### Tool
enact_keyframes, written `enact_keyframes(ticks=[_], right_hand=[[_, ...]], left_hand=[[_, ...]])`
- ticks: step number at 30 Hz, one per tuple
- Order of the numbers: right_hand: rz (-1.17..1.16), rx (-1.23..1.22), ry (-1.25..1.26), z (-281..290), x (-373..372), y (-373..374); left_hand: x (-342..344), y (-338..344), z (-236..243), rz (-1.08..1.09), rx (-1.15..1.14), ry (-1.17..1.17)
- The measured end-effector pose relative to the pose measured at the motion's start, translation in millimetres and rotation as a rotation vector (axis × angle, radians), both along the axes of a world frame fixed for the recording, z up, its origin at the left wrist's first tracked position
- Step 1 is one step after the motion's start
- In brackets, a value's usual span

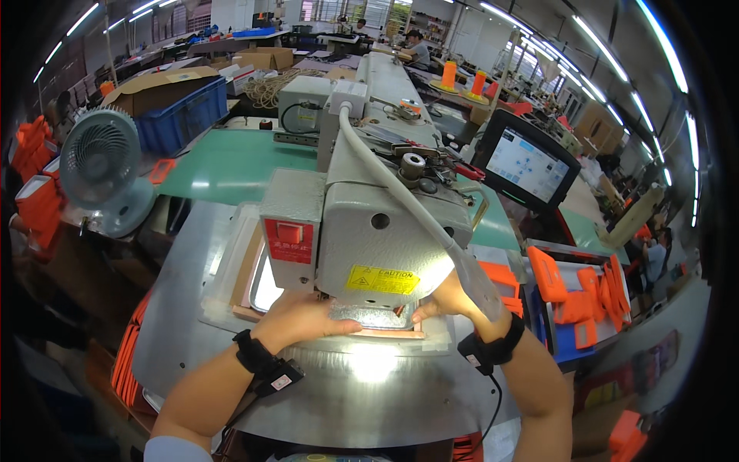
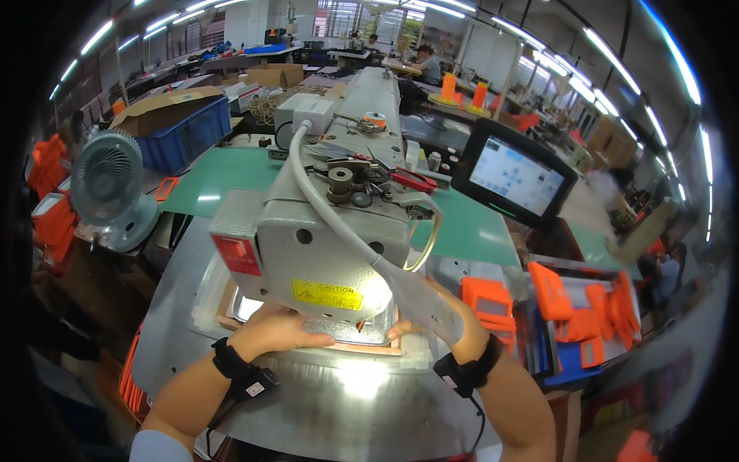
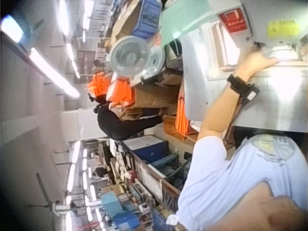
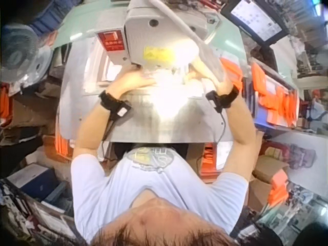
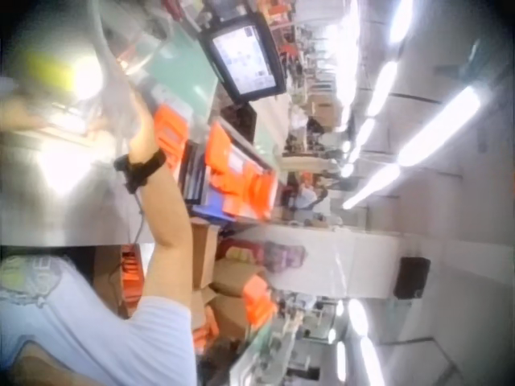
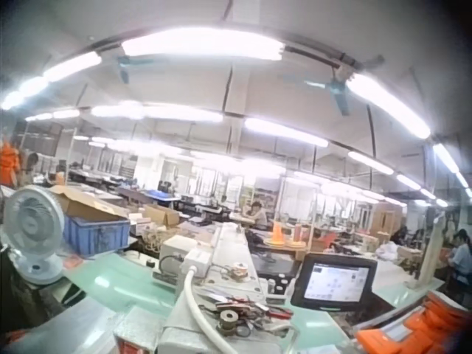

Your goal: Operating a specialized sewing machine to attach components to orange fabric pouches.

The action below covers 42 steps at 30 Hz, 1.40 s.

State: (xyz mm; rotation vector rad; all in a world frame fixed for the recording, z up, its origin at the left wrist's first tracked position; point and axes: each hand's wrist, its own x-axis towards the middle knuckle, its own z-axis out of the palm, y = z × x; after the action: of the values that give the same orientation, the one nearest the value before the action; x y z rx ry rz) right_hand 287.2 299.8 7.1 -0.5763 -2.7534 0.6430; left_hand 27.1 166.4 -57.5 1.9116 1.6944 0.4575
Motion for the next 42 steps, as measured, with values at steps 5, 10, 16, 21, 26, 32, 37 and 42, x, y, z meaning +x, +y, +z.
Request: enact_keyframes(ticks=[5,10,16,21,26,32,37,42], right_hand=[[0.012,0.132,-0.474,-3.3,13.5,-29.8],[-0.224,0.205,-0.178,-30.4,39.9,-104.6],[-0.489,0.089,-0.277,-22.7,28.0,-144.4],[-0.504,-0.03,-0.132,-39.9,32.6,-135.5],[-0.401,-0.121,-0.149,-34.8,21.3,-128.8],[-0.259,-0.086,-0.102,-54.7,-10.6,-117.4],[-0.228,-0.099,-0.1,-53.3,-11.6,-110.9],[-0.117,-0.301,0.018,-43.2,-43.7,-132.3]], left_hand=[[19.1,-52.6,-5.0,-0.148,0.306,0.279],[28.9,-112.1,22.8,-0.188,0.265,0.251],[-17.0,-126.5,42.6,0.513,0.216,0.276],[-24.9,-128.1,23.9,0.55,0.384,0.061],[-23.6,-144.9,35.5,0.684,0.369,-0.106],[-25.9,-182.6,46.8,0.727,0.397,-0.698],[36.3,-181.9,67.8,0.584,0.53,-1.196],[29.9,-183.6,43.2,0.816,0.401,-1.166]])
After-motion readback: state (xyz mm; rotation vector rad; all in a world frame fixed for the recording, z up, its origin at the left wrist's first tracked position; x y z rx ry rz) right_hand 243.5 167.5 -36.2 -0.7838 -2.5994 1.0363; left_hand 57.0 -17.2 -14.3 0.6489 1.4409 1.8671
